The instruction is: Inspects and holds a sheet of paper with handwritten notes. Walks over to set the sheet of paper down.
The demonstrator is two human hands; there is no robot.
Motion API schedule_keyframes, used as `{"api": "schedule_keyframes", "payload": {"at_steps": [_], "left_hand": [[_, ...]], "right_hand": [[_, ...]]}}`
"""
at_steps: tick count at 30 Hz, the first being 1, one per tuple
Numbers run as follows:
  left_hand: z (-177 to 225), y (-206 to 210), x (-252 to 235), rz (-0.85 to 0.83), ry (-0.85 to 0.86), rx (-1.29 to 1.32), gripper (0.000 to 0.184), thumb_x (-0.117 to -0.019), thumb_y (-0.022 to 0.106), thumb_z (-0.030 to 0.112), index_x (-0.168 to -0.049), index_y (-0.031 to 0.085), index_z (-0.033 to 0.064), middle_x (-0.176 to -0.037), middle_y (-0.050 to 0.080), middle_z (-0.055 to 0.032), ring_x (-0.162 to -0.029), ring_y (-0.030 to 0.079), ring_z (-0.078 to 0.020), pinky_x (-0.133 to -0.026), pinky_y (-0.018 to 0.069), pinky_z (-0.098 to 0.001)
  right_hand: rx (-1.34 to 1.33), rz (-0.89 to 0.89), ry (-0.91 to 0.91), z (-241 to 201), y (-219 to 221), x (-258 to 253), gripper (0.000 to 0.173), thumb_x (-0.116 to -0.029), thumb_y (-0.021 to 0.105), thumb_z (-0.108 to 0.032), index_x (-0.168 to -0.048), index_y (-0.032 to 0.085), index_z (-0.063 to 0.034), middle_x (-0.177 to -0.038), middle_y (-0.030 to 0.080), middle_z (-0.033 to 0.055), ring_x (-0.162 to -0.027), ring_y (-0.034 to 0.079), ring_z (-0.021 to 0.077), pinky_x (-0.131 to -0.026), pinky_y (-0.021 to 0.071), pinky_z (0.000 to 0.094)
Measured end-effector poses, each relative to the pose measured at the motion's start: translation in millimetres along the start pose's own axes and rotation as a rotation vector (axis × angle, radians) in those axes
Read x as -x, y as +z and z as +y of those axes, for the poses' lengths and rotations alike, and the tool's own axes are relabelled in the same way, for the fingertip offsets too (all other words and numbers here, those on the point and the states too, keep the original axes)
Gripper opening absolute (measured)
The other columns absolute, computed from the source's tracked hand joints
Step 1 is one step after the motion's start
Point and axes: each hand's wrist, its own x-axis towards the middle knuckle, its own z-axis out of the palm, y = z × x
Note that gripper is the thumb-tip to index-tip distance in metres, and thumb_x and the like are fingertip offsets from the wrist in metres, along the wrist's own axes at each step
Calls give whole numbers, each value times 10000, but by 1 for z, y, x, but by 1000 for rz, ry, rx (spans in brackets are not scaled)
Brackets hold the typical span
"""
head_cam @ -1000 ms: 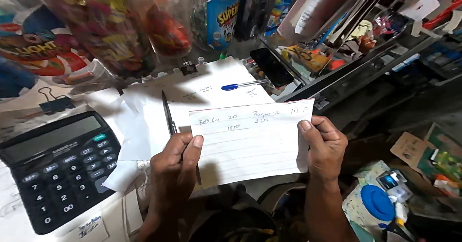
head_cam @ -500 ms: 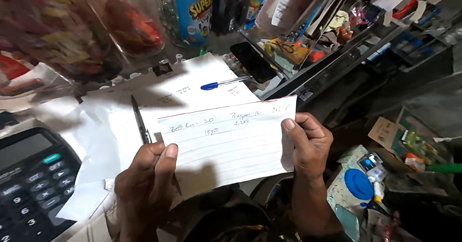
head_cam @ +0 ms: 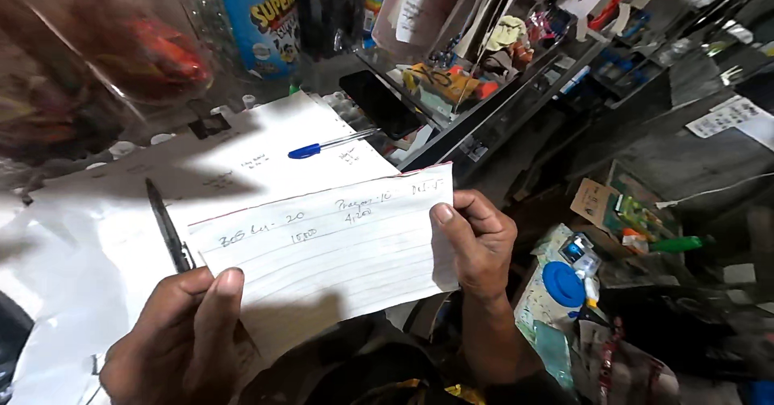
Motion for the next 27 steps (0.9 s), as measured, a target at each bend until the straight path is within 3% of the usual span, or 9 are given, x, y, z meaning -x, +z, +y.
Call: {"api": "schedule_keyframes", "payload": {"at_steps": [8, 14, 17, 27], "left_hand": [[-2, -2, 0, -3, 17, -43, 188, -1049, 521, 137, -904, 598, 47, -763, 604, 98, -674, 583, 56, -616, 508, -137], [-2, -3, 0, -20, 12, -49, 200, -1062, 512, 148, -902, 582, 50, -745, 596, 103, -665, 574, 62, -607, 497, -134], [0, -4, 0, -25, 2, -71, 166, -1064, 511, 158, -941, 594, 82, -764, 596, 157, -687, 566, 103, -623, 489, -114], [-2, -4, 0, -19, -47, -15, 142, -1049, 516, 115, -921, 578, 107, -767, 624, 157, -703, 617, 60, -640, 541, -162]], "right_hand": [[10, -14, -26, -4, -1, 2, 90, -981, 620, -24, -1037, 691, -12, -819, 702, -20, -697, 647, 5, -645, 572, 179], [0, -13, -42, -8, -2, 4, 83, -994, 614, -38, -1015, 689, -11, -811, 696, -20, -705, 648, 7, -653, 574, 185], [3, -3, -44, -10, -3, 5, 87, -994, 608, -36, -1007, 692, -12, -801, 695, -24, -695, 645, -1, -646, 573, 183], [32, 9, -70, -14, -2, 7, 82, -983, 600, -7, -985, 680, 10, -792, 686, -14, -695, 641, -2, -634, 564, 177]]}}
